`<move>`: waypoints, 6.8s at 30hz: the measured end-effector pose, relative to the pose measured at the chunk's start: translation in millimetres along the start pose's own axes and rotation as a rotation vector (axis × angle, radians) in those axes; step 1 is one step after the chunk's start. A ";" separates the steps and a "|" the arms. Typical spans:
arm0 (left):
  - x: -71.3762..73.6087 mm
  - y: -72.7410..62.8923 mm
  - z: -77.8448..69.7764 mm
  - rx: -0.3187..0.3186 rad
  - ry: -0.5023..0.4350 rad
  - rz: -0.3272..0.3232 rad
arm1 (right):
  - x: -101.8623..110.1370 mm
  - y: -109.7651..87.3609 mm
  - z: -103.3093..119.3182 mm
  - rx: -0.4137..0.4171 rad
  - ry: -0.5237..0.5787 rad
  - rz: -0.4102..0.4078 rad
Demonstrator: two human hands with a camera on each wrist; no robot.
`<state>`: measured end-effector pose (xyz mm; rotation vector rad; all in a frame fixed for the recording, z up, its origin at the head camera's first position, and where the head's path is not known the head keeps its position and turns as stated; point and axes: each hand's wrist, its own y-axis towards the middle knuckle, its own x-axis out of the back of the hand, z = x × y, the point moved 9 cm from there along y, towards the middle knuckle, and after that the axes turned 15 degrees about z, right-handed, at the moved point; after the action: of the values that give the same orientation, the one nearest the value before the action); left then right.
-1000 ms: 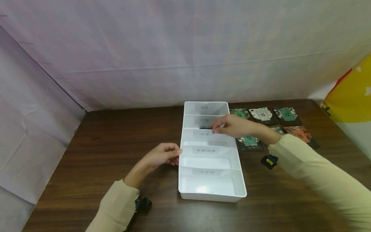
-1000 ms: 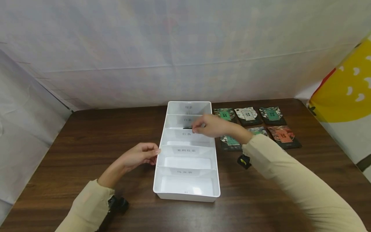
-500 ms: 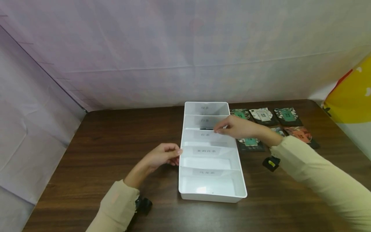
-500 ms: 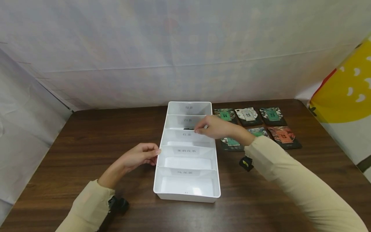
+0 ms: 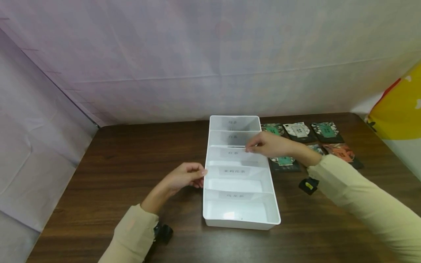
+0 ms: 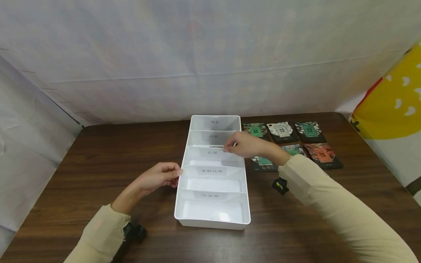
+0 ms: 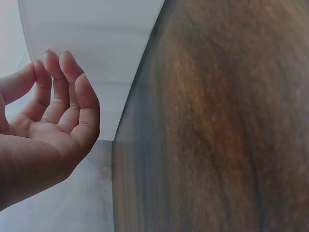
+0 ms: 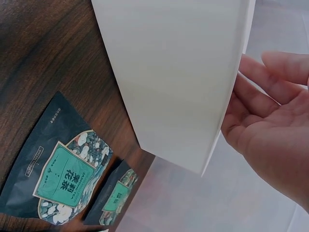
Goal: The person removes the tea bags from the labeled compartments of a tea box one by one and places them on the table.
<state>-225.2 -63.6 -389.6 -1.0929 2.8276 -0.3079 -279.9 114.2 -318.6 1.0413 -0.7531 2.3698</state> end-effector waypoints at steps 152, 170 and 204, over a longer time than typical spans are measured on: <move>2.9 -3.3 1.8 0.013 0.000 -0.011 | -4.1 -105.2 -83.1 -0.113 0.023 -0.044; 2.6 -4.3 0.1 0.014 -0.004 -0.016 | 40.7 -76.4 -48.4 -0.120 0.095 -0.067; 3.2 -4.3 -1.5 0.013 -0.006 -0.012 | 32.9 41.7 -28.7 -0.113 0.078 0.031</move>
<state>-224.9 -68.7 -387.2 -1.1066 2.8105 -0.3225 -339.7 106.6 -322.1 0.8921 -0.8695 2.3486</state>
